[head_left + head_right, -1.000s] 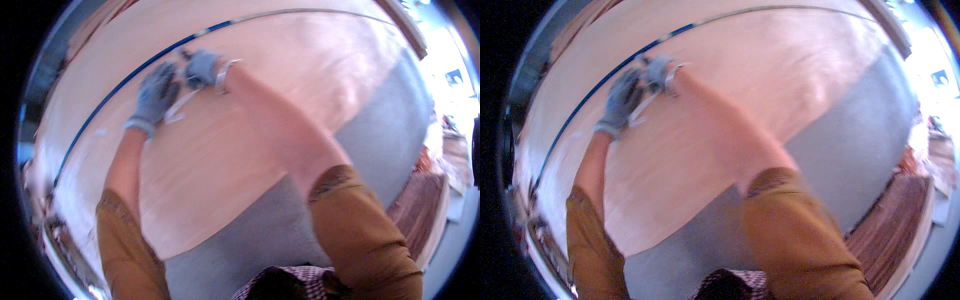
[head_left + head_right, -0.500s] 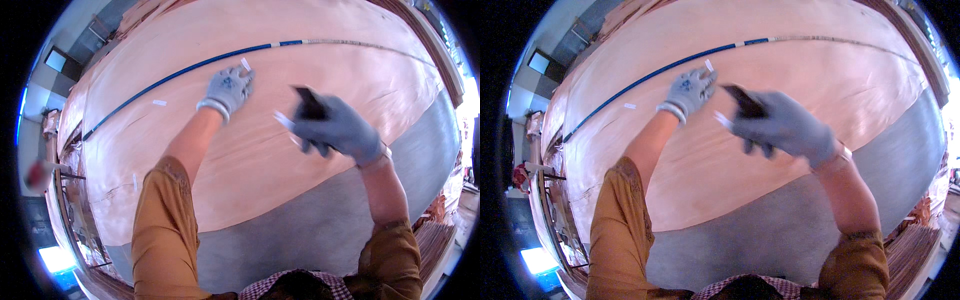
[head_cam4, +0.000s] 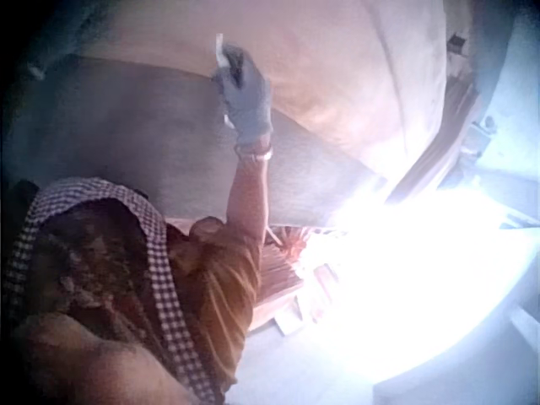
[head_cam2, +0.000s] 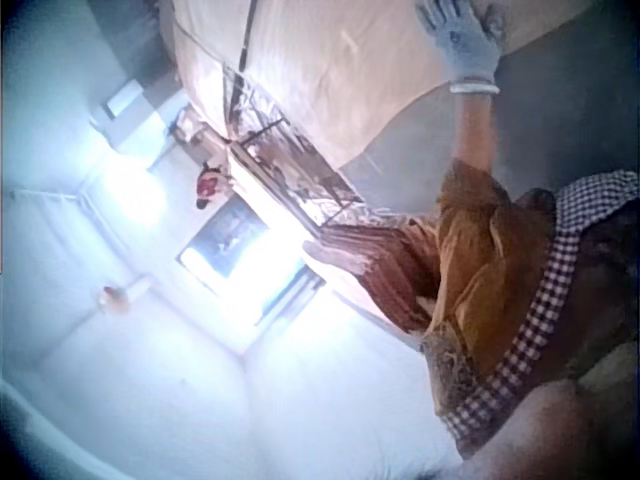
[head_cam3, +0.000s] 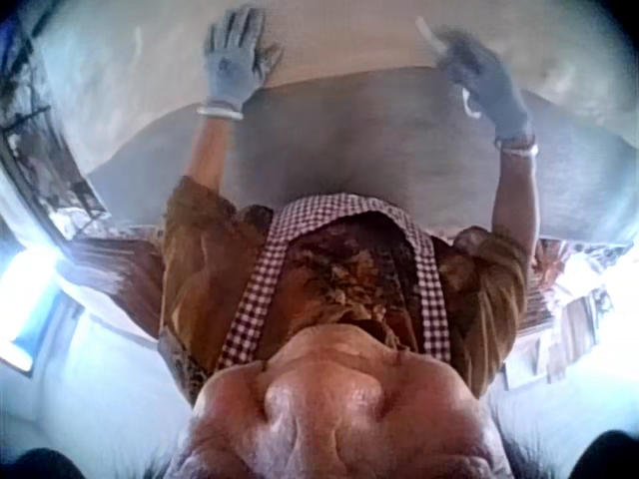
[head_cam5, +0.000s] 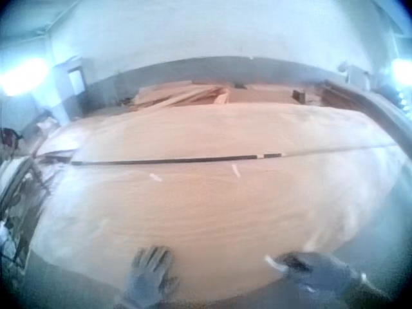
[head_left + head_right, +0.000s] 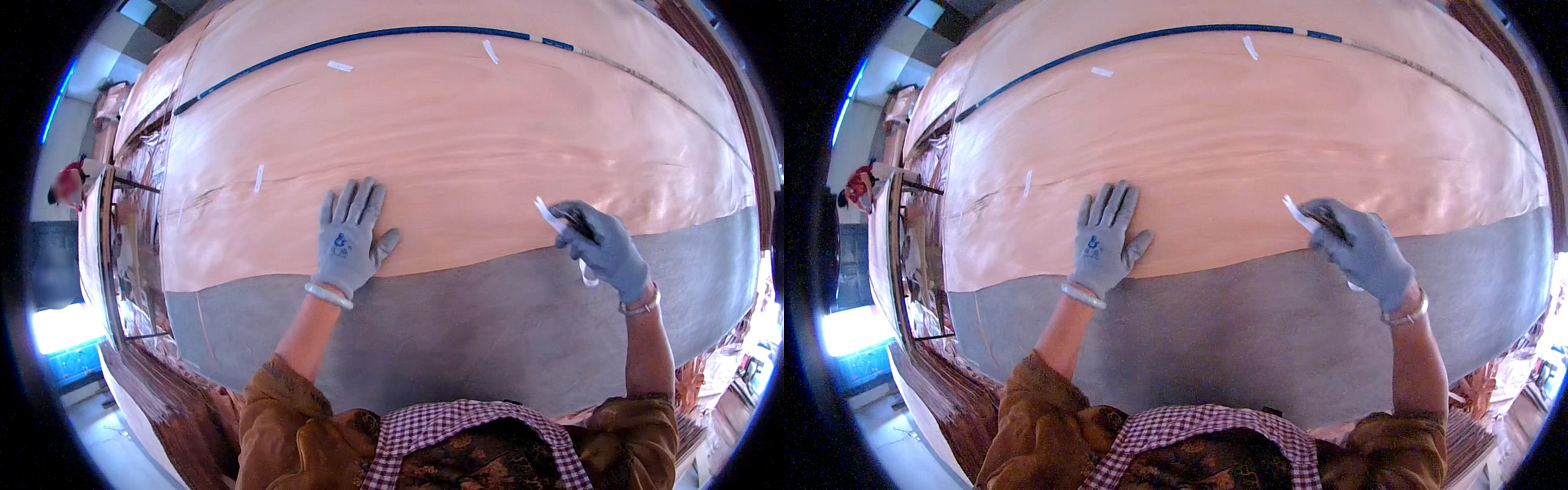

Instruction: The person unrolls wood veneer on a table, trims the edges with a utility knife, and applies adhesive tape to secure the sections.

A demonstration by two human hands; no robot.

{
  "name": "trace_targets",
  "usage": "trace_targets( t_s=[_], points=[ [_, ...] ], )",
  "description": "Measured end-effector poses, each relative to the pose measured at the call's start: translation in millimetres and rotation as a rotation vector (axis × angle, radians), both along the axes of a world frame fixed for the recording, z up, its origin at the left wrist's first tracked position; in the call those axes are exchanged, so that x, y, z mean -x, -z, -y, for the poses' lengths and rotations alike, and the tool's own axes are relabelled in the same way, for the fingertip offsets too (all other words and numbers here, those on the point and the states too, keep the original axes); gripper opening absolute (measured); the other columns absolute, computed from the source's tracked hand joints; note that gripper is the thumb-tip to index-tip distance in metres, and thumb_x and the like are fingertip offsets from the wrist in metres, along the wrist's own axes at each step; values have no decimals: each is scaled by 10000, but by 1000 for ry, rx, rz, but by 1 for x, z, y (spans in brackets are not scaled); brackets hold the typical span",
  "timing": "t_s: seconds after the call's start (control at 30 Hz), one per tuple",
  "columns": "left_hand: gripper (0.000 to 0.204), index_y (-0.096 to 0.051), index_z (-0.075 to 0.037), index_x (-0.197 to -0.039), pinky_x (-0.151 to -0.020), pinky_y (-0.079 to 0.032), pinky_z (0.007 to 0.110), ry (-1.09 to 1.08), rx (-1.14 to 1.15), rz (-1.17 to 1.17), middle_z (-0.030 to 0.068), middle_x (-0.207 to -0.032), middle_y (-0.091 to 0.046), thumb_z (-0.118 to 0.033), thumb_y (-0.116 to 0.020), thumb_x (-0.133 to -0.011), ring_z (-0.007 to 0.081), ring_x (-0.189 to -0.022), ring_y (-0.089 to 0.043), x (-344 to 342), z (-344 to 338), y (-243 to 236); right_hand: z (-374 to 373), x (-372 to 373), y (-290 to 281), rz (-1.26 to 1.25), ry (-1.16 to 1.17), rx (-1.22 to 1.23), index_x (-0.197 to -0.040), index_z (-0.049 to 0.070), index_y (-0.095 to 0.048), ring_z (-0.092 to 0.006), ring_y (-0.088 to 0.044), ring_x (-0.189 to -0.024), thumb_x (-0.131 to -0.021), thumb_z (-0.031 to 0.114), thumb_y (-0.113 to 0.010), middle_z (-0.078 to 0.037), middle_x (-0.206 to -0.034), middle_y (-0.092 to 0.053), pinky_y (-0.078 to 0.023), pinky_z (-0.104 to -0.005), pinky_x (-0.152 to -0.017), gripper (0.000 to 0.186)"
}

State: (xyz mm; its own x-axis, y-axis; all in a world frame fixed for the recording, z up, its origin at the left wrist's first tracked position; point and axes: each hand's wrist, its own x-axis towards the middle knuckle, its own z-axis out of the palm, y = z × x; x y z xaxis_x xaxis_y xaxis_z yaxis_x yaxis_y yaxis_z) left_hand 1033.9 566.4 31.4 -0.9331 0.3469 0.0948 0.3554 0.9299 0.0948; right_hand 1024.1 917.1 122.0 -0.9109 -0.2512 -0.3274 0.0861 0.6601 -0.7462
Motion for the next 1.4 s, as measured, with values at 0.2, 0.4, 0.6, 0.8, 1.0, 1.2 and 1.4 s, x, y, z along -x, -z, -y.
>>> trace_targets(
  t_s=[0.2, 0.4, 0.6, 0.8, 1.0, 1.2, 1.4],
  points=[
    [654, -371, -54, -1373, -1097, -166, 499, -11, -69, 4, 156, -1422, -356, -438, -514, -863, 342, -1334, -289, -10, 11, 13, 78, 35, 10, 27, -25, 32, -1095, 53, -575, -90, -527, -499, -884, 164, -543, -44, -694, -622, -427, -246, -464, 241],
    [649, -376, -33, -1362, -1101, -159, 502, 8, -127, 10, 163, -1425, -343, -429, -509, -866, 339, -1339, -283, -9, 9, 13, 162, 81, 41, 229, -81, 558, -1083, 11, -566, -86, -499, -489, -868, 157, -562, -67, -732, -630, -412, -222, -440, 260],
    [622, -397, -31, -1347, -1101, -160, 501, -6, -160, -21, 163, -1409, -369, -413, -509, -869, 330, -1335, -294, -11, 16, 19, 203, 92, 57, 249, -74, 539, -1097, 15, -575, -64, -471, -482, -866, 175, -586, -65, -747, -635, -392, -199, -427, 281],
    [494, -464, -31, -1296, -1091, -224, 446, 5, -199, -79, 156, -1350, -446, -297, -511, -882, 301, -1287, -376, 2, 14, 17, 199, 112, 89, 280, -42, 338, -965, -5, -528, -128, -553, -532, -829, 99, -581, -105, -747, -630, -430, -245, -446, 179],
    [428, -484, -62, -1287, -1078, -269, 422, 140, -140, -140, 143, -1340, -460, -225, -499, -891, 276, -1267, -405, 46, 29, 21, 205, 109, 82, 254, -73, 179, -926, -78, -533, -180, -632, -570, -782, 84, -610, -129, -682, -628, -484, -289, -461, 230],
    [452, -489, -117, -1294, -1069, -275, 428, 217, -173, -65, 150, -1331, -458, -289, -528, -878, 303, -1259, -403, 53, 33, 16, 169, 82, 75, 330, -13, 226, -808, -38, -603, -173, -611, -536, -805, 114, -586, -84, -614, -608, -494, -296, -481, 153],
    [450, -529, -159, -1250, -1043, -297, 460, 251, -154, -25, 155, -1311, -457, -266, -599, -819, 339, -1230, -416, 55, 33, 19, 176, 25, 65, -22, -218, -20, -874, 27, -640, -291, -665, -672, -834, 191, -516, -177, -736, -658, -526, -368, -605, 210]
  ],
)
